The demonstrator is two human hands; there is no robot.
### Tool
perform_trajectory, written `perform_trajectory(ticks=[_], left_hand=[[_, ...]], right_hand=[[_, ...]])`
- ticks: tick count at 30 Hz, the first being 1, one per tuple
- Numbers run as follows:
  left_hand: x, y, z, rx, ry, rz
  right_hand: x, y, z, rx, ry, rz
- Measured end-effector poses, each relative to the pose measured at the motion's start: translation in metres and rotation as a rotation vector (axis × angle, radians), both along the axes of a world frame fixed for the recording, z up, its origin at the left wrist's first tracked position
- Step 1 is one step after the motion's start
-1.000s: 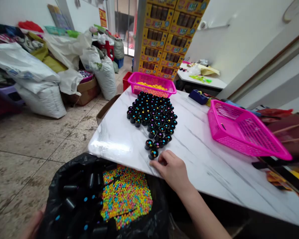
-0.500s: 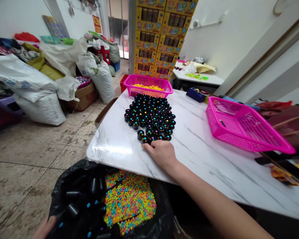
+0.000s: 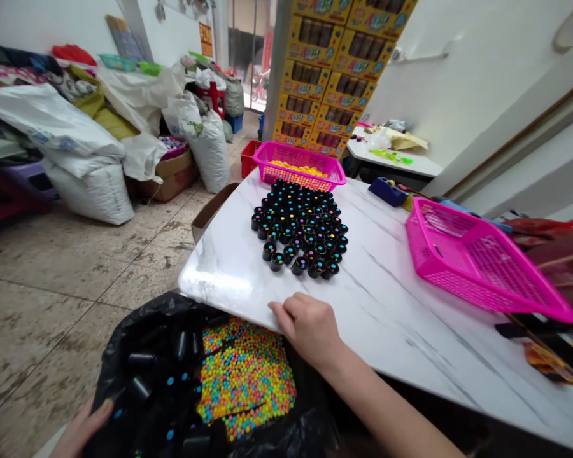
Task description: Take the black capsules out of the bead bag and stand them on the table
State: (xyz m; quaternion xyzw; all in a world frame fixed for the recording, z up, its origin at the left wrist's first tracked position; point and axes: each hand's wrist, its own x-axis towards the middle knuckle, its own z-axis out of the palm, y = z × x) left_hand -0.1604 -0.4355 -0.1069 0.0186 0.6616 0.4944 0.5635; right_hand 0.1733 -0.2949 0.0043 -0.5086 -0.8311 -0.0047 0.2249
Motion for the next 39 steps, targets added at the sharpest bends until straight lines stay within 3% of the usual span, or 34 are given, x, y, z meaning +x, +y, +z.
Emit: perform_trajectory(ticks=[4, 6, 10, 13, 17, 22, 24, 28, 30, 34, 39], left_hand=[[0.005, -0.016, 0.009, 0.128, -0.164, 0.076], [0.008, -0.023, 0.013, 0.229, -0.217, 0.026], [0.016, -0.032, 0.017, 0.398, -0.212, -0.04], [0.021, -0.035, 0.015, 0.47, -0.228, -0.057], [0.023, -0.037, 0.006, 0.444, -0.235, -0.011], [0.019, -0.039, -0.001, 0.409, -0.258, 0.002], [0.018, -0.04, -0.001, 0.374, -0.274, -0.012], [0.018, -0.039, -0.001, 0.393, -0.29, -0.014], [0.019, -0.039, -0.001, 0.418, -0.289, -0.021], [0.021, -0.04, 0.0, 0.424, -0.288, -0.036], [0.019, -0.039, 0.0, 0.412, -0.253, -0.033]], right_hand=[[-0.016, -0.036, -0.007, -0.125, 0.01, 0.326], [-0.022, -0.043, -0.015, -0.239, -0.042, 0.409], [-0.037, -0.049, -0.036, -0.516, -0.12, 0.464], [-0.052, -0.063, -0.043, -0.758, -0.074, 0.588], [-0.065, -0.077, -0.044, -0.959, -0.07, 0.654], [-0.06, -0.063, -0.04, -1.12, 0.07, 0.712], [-0.057, -0.051, -0.042, -1.016, 0.133, 0.65], [-0.065, -0.023, -0.056, -0.476, 0.082, 0.448], [-0.074, -0.01, -0.065, -0.346, 0.001, 0.425], [-0.09, -0.004, -0.07, -0.349, -0.229, 0.429], [-0.07, -0.03, -0.053, -0.437, -0.357, 0.16]])
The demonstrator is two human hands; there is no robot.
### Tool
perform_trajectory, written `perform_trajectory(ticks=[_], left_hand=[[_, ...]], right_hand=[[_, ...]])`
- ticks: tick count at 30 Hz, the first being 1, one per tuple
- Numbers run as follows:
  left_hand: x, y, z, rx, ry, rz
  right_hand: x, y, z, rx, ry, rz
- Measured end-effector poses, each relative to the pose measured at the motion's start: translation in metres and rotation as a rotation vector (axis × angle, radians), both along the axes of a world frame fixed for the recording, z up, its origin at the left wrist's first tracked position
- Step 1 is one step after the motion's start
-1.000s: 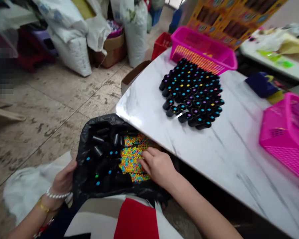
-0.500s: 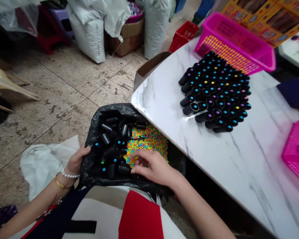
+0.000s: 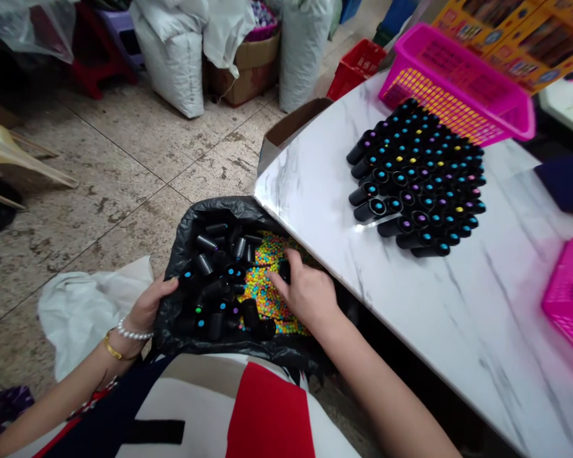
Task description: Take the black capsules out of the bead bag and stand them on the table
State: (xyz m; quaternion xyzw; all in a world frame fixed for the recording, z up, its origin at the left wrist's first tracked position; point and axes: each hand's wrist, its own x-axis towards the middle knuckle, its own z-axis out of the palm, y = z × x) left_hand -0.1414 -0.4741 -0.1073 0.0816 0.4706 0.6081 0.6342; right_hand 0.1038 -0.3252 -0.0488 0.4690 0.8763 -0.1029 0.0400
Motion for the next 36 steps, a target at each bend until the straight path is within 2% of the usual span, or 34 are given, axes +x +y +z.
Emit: perform_trajectory(ticks=[2, 4, 5, 7, 12, 15, 19, 23, 25, 27, 31, 34, 36], left_hand=[[-0.001, 0.002, 0.001, -0.012, 0.006, 0.016], [-0.001, 0.004, 0.003, -0.023, 0.003, 0.019], [-0.002, 0.004, 0.003, -0.029, 0.001, 0.014], [-0.002, 0.005, 0.003, -0.045, 0.007, 0.002], [-0.001, 0.004, 0.004, -0.066, 0.031, -0.013], [0.001, 0.004, 0.005, -0.066, 0.03, -0.006], [0.003, 0.003, 0.007, -0.06, 0.035, 0.001], [0.002, 0.003, 0.008, -0.077, 0.031, 0.009], [0.001, 0.003, 0.007, -0.083, 0.021, 0.012], [0.0, 0.003, 0.007, -0.074, 0.018, 0.024], [0.0, 0.002, 0.008, -0.085, 0.007, 0.031], [0.001, 0.004, 0.009, -0.146, 0.001, 0.037], [0.001, 0.006, 0.01, -0.171, -0.004, 0.035]], right_hand=[[0.017, -0.009, 0.009, -0.204, 0.068, 0.024], [0.033, -0.012, 0.013, -0.425, 0.197, 0.14], [0.039, -0.012, 0.013, -0.472, 0.242, 0.199], [0.046, -0.01, 0.009, -0.425, 0.246, 0.289], [0.037, -0.011, -0.01, -0.162, 0.035, 0.472], [0.031, -0.012, -0.009, -0.042, -0.03, 0.568], [0.04, -0.008, -0.001, 0.018, -0.084, 0.637], [0.051, -0.011, -0.002, 0.104, -0.125, 0.556], [0.05, -0.018, -0.007, 0.014, -0.082, 0.537], [0.048, -0.024, -0.011, -0.14, 0.047, 0.489], [0.05, -0.028, -0.004, -0.424, 0.418, 0.22], [0.057, -0.026, 0.007, -0.495, 0.54, 0.011], [0.06, -0.025, 0.012, -0.487, 0.561, -0.052]])
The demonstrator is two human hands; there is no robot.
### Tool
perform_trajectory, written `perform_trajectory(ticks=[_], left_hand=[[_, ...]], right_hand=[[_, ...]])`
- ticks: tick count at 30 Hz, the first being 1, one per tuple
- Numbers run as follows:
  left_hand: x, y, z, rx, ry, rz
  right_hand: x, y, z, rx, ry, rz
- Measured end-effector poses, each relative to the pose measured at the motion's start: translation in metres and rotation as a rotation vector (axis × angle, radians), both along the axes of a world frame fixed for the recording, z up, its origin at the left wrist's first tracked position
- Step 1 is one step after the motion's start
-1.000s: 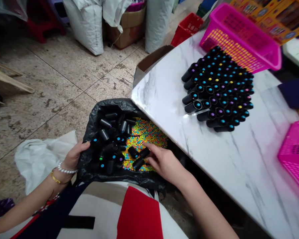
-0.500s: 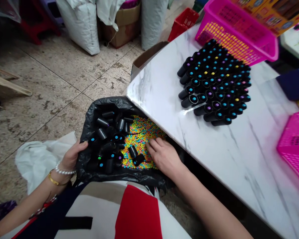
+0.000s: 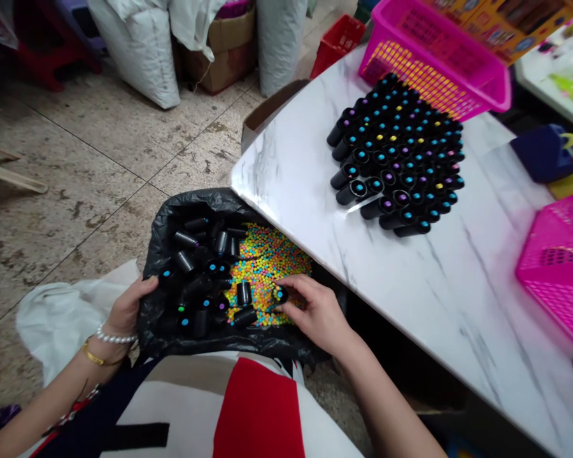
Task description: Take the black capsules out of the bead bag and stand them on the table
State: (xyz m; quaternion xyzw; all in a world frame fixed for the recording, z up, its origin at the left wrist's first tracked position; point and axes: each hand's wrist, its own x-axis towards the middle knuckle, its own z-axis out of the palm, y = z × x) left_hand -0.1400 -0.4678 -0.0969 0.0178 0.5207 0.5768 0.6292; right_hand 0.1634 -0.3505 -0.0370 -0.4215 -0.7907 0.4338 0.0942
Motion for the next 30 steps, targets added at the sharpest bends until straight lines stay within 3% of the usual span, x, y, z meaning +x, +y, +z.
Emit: perform_trajectory(ticks=[4, 8, 11, 15, 18, 22, 23, 25, 28, 30], left_hand=[[0.0, 0.003, 0.001, 0.0, 0.002, -0.026], [0.001, 0.002, 0.002, -0.02, 0.014, -0.023], [-0.001, 0.0, 0.0, -0.025, 0.012, -0.03], [-0.004, -0.002, -0.003, -0.024, 0.017, -0.047], [-0.002, -0.002, -0.002, -0.006, 0.031, -0.028], [0.001, -0.002, 0.002, 0.032, 0.036, 0.002], [0.001, -0.001, 0.002, 0.025, 0.027, 0.006], [0.001, 0.0, 0.001, -0.001, 0.007, 0.003], [-0.001, 0.002, 0.001, 0.008, 0.015, -0.015], [-0.001, 0.003, 0.001, 0.035, 0.043, -0.019]], right_hand=[[-0.002, -0.002, 0.006, 0.036, 0.075, -0.01], [-0.005, -0.005, 0.021, 0.166, 0.159, -0.026], [0.001, 0.003, 0.036, 0.284, 0.153, -0.197], [0.012, 0.038, 0.043, 0.61, -0.076, -0.561], [0.014, 0.055, 0.038, 0.718, -0.179, -0.643], [0.004, 0.026, 0.028, 0.9, -0.191, -0.738], [-0.001, 0.015, 0.024, 0.959, -0.191, -0.662], [-0.012, -0.004, 0.015, 0.979, -0.184, -0.265], [-0.03, -0.01, -0.004, 0.778, -0.192, 0.428], [-0.038, -0.003, -0.016, 0.657, -0.203, 0.661]])
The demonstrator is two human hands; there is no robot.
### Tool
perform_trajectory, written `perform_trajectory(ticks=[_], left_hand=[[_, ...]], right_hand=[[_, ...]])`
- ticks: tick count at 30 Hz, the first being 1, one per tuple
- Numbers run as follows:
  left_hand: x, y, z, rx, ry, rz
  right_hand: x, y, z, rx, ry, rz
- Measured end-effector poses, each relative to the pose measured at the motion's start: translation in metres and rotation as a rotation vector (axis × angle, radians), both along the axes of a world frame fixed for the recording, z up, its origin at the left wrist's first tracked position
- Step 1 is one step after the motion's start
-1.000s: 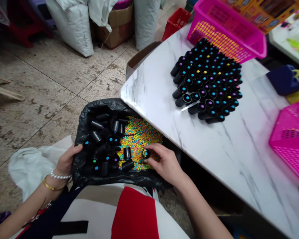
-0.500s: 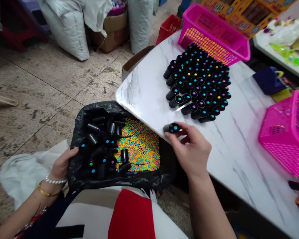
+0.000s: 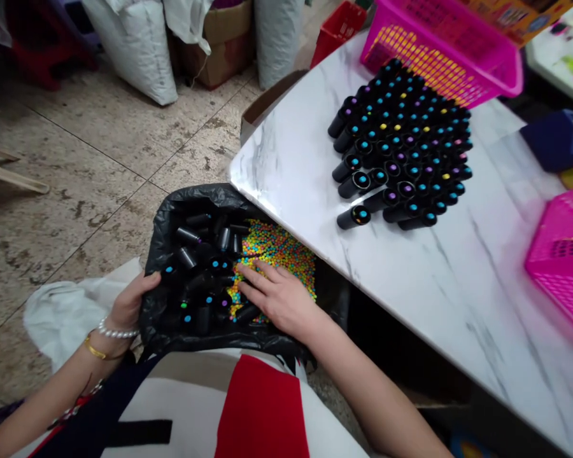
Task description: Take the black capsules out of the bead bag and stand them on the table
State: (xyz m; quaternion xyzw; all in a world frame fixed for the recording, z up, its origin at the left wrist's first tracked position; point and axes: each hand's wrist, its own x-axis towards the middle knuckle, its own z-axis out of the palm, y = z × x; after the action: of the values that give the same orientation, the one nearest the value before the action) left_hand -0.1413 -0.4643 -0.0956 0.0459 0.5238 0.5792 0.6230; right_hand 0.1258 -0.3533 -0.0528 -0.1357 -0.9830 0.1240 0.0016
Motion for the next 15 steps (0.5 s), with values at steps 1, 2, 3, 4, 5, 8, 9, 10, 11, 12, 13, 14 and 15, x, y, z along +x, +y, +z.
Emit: perform_trajectory(ticks=[1, 2, 3, 4, 5, 8, 9, 10, 11, 12, 13, 14, 15], left_hand=[[0.0, 0.0, 0.0, 0.013, 0.011, 0.0], [0.001, 0.0, 0.0, 0.023, 0.015, 0.0], [0.001, 0.0, 0.0, 0.029, 0.013, -0.001], [0.002, 0.0, -0.001, 0.034, 0.005, -0.002], [0.002, -0.001, -0.001, 0.039, -0.006, -0.001], [0.001, -0.001, -0.005, 0.024, -0.027, 0.0], [0.001, -0.001, -0.006, 0.015, -0.032, -0.006], [0.0, -0.001, -0.006, 0.008, -0.033, -0.013], [-0.001, -0.001, -0.006, 0.008, -0.034, -0.019], [-0.001, -0.001, -0.006, 0.014, -0.032, -0.023], [-0.001, 0.0, -0.006, 0.026, -0.029, -0.024], [-0.002, 0.0, -0.005, 0.036, -0.024, -0.021], [-0.001, 0.0, -0.005, 0.041, -0.018, -0.016]], right_hand=[[-0.001, 0.004, -0.004, -0.032, -0.026, 0.039], [0.0, 0.009, -0.006, -0.045, -0.043, 0.046], [0.002, 0.012, -0.007, -0.037, -0.058, 0.024], [0.004, 0.015, -0.007, -0.009, -0.073, -0.017], [0.007, 0.017, -0.006, 0.031, -0.09, -0.06], [0.007, 0.015, -0.004, 0.093, -0.142, -0.107], [0.005, 0.013, -0.005, 0.074, -0.15, -0.089], [0.002, 0.01, -0.006, 0.037, -0.149, -0.068], [-0.001, 0.007, -0.008, -0.014, -0.135, -0.059], [-0.003, 0.004, -0.01, -0.078, -0.109, -0.072], [-0.004, 0.002, -0.011, -0.156, -0.066, -0.106], [-0.004, 0.0, -0.012, -0.245, -0.005, -0.156], [-0.002, 0.0, -0.011, -0.34, 0.069, -0.214]])
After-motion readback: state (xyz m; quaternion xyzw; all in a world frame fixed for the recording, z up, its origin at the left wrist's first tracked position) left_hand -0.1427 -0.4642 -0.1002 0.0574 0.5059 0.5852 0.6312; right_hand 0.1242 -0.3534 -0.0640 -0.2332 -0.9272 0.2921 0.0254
